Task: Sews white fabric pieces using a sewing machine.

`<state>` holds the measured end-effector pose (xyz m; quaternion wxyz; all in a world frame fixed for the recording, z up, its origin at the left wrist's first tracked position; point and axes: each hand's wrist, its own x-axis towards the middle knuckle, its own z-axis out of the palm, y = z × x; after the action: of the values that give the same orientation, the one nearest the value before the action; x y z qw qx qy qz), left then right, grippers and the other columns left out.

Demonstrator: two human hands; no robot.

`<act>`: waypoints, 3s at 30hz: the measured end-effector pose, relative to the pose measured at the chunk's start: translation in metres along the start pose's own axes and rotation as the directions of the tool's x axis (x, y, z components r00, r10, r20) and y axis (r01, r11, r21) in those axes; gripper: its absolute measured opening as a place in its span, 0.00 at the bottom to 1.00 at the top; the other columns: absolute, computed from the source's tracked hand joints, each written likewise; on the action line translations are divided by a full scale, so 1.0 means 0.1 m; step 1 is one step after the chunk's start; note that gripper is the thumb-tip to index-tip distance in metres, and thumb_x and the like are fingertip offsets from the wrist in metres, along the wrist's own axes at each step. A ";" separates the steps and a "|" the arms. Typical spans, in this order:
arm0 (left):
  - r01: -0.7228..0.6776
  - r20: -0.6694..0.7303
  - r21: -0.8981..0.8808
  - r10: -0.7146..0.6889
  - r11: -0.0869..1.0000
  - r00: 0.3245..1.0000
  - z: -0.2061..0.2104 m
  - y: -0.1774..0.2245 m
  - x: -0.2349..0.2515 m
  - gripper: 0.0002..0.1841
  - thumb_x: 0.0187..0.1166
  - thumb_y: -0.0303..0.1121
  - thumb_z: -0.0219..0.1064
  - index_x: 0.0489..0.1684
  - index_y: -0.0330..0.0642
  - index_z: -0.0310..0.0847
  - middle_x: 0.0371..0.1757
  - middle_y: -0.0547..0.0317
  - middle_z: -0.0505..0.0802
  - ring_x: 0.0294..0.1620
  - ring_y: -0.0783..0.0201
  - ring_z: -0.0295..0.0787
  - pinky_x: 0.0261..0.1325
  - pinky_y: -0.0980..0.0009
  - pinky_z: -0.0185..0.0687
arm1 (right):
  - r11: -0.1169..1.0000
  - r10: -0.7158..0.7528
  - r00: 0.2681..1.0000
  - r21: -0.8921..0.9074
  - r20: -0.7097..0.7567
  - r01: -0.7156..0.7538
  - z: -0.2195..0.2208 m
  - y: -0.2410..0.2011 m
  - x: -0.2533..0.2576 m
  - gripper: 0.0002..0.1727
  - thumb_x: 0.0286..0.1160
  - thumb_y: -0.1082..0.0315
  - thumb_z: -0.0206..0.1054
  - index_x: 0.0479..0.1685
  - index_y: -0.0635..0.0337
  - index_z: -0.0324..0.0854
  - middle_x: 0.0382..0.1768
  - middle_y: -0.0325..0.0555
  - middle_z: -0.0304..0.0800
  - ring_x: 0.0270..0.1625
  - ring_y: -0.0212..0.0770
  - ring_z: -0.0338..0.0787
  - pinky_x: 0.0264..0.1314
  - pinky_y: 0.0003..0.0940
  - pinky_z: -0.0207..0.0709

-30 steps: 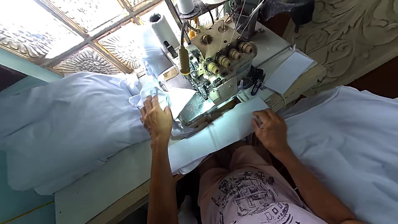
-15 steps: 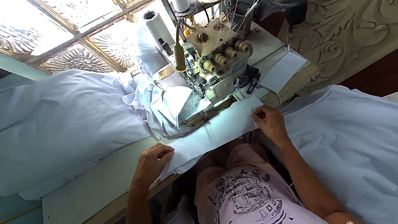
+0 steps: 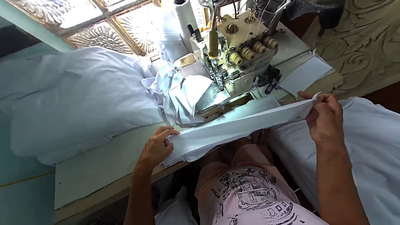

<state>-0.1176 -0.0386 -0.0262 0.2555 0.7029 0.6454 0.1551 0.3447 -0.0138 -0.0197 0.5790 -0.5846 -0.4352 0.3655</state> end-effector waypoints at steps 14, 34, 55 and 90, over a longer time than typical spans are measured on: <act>-0.102 -0.362 -0.725 -0.251 0.682 0.898 -0.25 -0.77 -0.66 0.15 0.88 0.32 0.51 0.39 0.57 0.86 0.40 0.79 0.95 0.42 0.79 0.91 0.52 0.76 0.89 | 0.977 0.101 0.968 -0.206 0.228 -0.053 0.54 0.05 -0.19 0.07 0.79 0.75 0.66 0.48 0.66 0.73 0.39 0.42 0.78 0.38 0.29 0.80 0.43 0.30 0.78; -0.321 -0.060 -0.404 0.326 0.857 0.944 0.43 0.98 0.28 0.14 0.73 0.12 0.62 0.52 0.30 0.87 0.42 0.52 0.93 0.33 0.71 0.87 0.40 0.73 0.84 | 0.867 -0.334 0.800 -0.171 0.499 0.469 1.33 0.16 -0.52 0.11 0.69 0.84 0.67 0.43 0.65 0.93 0.48 0.54 0.93 0.50 0.41 0.93 0.54 0.34 0.87; -0.323 -0.222 -0.790 0.247 0.521 0.943 0.30 0.95 0.32 0.09 0.73 0.19 0.66 0.36 0.44 0.89 0.39 0.67 0.95 0.40 0.76 0.91 0.46 0.78 0.89 | 0.838 -0.510 0.727 0.073 0.460 0.541 1.57 0.01 -0.73 0.06 0.59 0.77 0.76 0.36 0.66 0.91 0.46 0.50 0.92 0.52 0.32 0.91 0.52 0.22 0.85; -0.293 -0.449 0.258 0.383 0.920 0.807 0.66 1.47 0.87 0.11 0.85 0.31 0.63 0.49 0.37 0.92 0.39 0.44 0.87 0.42 0.45 0.84 0.45 0.51 0.76 | 0.873 -0.383 0.882 -0.206 0.274 0.443 1.51 0.04 -0.33 0.08 0.69 0.76 0.68 0.44 0.65 0.80 0.32 0.47 0.87 0.31 0.36 0.88 0.33 0.28 0.82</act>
<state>0.0511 0.0313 -0.0078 -0.0120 0.7638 0.5638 0.3140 0.1922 0.0096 -0.0357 0.5084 -0.5037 -0.6577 0.2352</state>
